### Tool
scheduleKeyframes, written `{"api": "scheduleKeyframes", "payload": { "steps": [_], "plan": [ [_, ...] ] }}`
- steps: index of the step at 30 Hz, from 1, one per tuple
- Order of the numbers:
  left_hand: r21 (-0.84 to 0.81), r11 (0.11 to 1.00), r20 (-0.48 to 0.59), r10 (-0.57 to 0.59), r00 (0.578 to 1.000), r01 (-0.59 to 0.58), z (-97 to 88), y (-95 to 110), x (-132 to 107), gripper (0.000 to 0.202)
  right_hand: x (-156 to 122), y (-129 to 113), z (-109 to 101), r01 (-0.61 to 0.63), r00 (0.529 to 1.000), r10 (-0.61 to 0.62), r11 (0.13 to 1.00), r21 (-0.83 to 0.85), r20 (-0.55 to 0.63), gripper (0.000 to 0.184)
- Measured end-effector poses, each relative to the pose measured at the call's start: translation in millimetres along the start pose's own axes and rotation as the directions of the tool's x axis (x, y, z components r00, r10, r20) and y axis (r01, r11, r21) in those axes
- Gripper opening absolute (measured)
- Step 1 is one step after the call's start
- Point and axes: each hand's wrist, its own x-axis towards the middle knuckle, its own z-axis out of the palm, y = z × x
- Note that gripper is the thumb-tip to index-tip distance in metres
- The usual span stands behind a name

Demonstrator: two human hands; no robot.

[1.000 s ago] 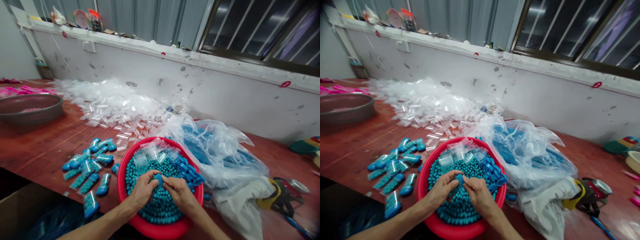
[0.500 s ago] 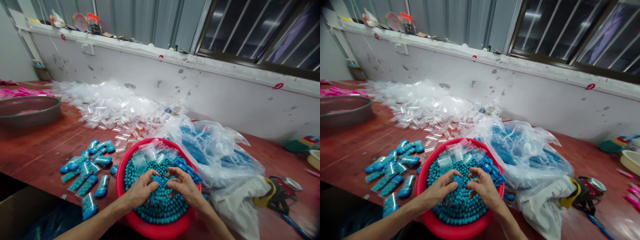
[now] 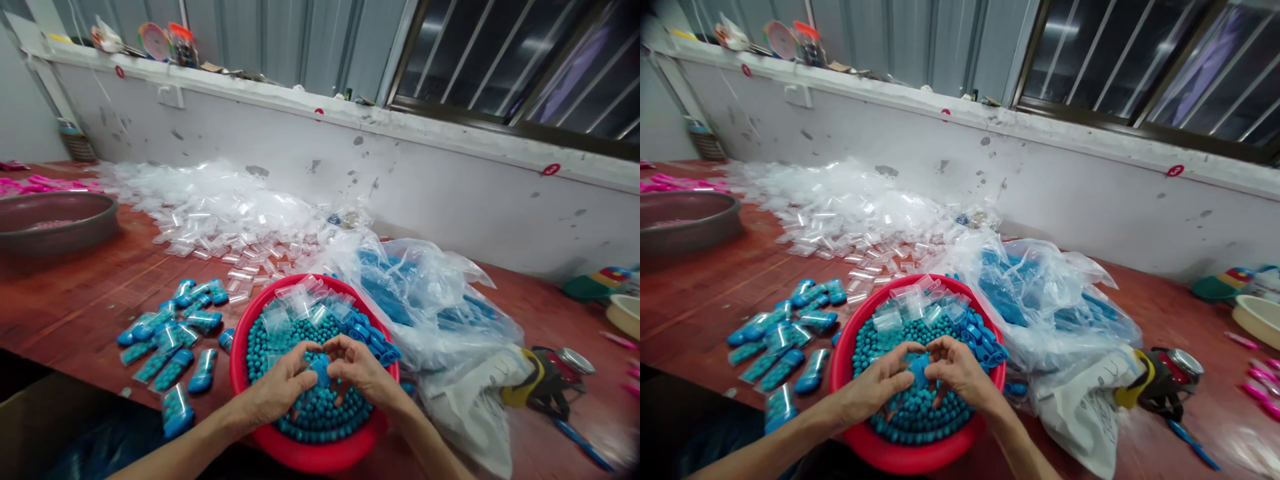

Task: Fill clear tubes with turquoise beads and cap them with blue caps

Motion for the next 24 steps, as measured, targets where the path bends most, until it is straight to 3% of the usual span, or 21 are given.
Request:
{"api": "scheduleKeyframes", "payload": {
  "steps": [3, 5, 8, 11, 15, 18, 21, 24],
  "plan": [
    [0.012, 0.999, -0.113, 0.051, 0.992, -0.050, 2.8, -10.6, 6.1, 0.038, -6.3, 11.6, 15.5, 0.143, 0.974, -0.183, 0.954, -0.265, -0.131, 0.026],
    [0.015, 0.996, -0.168, 0.092, 0.981, -0.091, 4.5, -15.2, 9.8, 0.037, -11.8, 18.5, 26.2, 0.195, 0.953, -0.274, 0.880, -0.433, -0.127, 0.044],
    [-0.012, 0.988, -0.238, 0.145, 0.960, -0.153, 8.8, -17.5, 13.3, 0.033, -15.0, 27.1, 41.1, 0.153, 0.927, -0.327, 0.777, -0.610, -0.185, 0.076],
    [-0.062, 0.987, -0.266, 0.128, 0.955, -0.150, 14.7, -17.6, 14.0, 0.025, -12.6, 31.5, 51.4, 0.094, 0.877, -0.410, 0.659, -0.747, -0.251, 0.069],
    [-0.106, 0.990, -0.303, 0.060, 0.951, -0.096, 20.2, -19.0, 13.8, 0.022, -9.0, 32.5, 53.7, 0.144, 0.824, -0.532, 0.527, -0.837, -0.193, 0.061],
    [-0.078, 0.994, -0.327, 0.044, 0.944, -0.073, 22.2, -18.5, 15.5, 0.018, -8.0, 33.4, 52.5, 0.143, 0.817, -0.547, 0.498, -0.855, -0.182, 0.058],
    [0.029, 0.994, -0.340, 0.112, 0.934, -0.108, 22.7, -13.0, 18.2, 0.014, -7.1, 32.1, 53.1, 0.119, 0.813, -0.542, 0.512, -0.850, -0.213, 0.062],
    [0.184, 0.970, -0.351, 0.218, 0.911, -0.161, 15.8, -3.2, 16.0, 0.016, -5.2, 26.2, 50.1, 0.199, 0.859, -0.484, 0.612, -0.766, -0.164, 0.069]
  ]
}}
